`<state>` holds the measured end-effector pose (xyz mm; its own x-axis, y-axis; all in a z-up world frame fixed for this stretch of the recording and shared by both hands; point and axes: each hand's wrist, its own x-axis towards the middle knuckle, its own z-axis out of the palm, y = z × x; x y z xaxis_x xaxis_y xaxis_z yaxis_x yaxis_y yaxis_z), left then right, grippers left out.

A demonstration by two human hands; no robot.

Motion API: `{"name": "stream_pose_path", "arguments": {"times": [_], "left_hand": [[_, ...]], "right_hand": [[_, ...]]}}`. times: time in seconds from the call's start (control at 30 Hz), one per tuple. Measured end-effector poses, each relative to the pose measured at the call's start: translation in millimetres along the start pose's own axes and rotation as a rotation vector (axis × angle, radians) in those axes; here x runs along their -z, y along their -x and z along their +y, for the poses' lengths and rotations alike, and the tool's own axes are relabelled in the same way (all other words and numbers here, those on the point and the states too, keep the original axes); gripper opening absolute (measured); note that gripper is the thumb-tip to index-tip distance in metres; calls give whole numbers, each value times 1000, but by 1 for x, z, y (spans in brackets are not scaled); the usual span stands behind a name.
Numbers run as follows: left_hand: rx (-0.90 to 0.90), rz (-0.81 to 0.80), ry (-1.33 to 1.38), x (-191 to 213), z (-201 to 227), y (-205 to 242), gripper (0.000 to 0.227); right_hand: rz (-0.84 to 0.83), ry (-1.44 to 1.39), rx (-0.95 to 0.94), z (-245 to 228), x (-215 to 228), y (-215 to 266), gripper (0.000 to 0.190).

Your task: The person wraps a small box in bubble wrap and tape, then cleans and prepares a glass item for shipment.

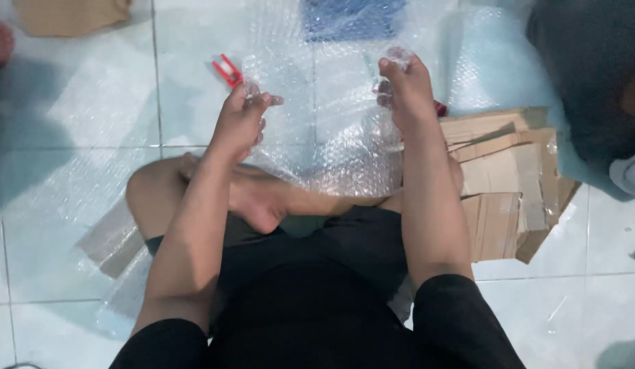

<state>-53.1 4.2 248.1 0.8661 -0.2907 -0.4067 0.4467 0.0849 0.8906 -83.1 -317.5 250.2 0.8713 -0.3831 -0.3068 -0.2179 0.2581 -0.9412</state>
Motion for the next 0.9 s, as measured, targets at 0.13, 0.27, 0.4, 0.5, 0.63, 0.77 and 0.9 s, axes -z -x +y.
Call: {"name": "stream_pose_path", "arguments": {"times": [0.13, 0.27, 0.4, 0.5, 0.63, 0.77, 0.9], "left_hand": [[-47, 85, -204, 27, -26, -30, 39], [-38, 177, -563, 61, -82, -92, 21], [166, 212, -958, 103, -185, -191, 50], [222, 222, -1025, 82, -145, -151, 48], [243, 278, -1115, 66, -141, -144, 41], [93, 235, -1388, 19, -92, -104, 63], [-82, -229, -1540, -13, -77, -69, 91]], "right_hand": [[-2, 157, -63, 25, -23, -27, 23], [0, 421, -98, 54, -31, -54, 33], [23, 666, 60, 161, 7, -146, 63], [66, 899, 42, 148, -9, -127, 89], [49, 903, 29, 131, -22, -106, 97], [92, 979, 176, 116, -35, -96, 98], [20, 1459, 331, 115, -57, -73, 81]]}}
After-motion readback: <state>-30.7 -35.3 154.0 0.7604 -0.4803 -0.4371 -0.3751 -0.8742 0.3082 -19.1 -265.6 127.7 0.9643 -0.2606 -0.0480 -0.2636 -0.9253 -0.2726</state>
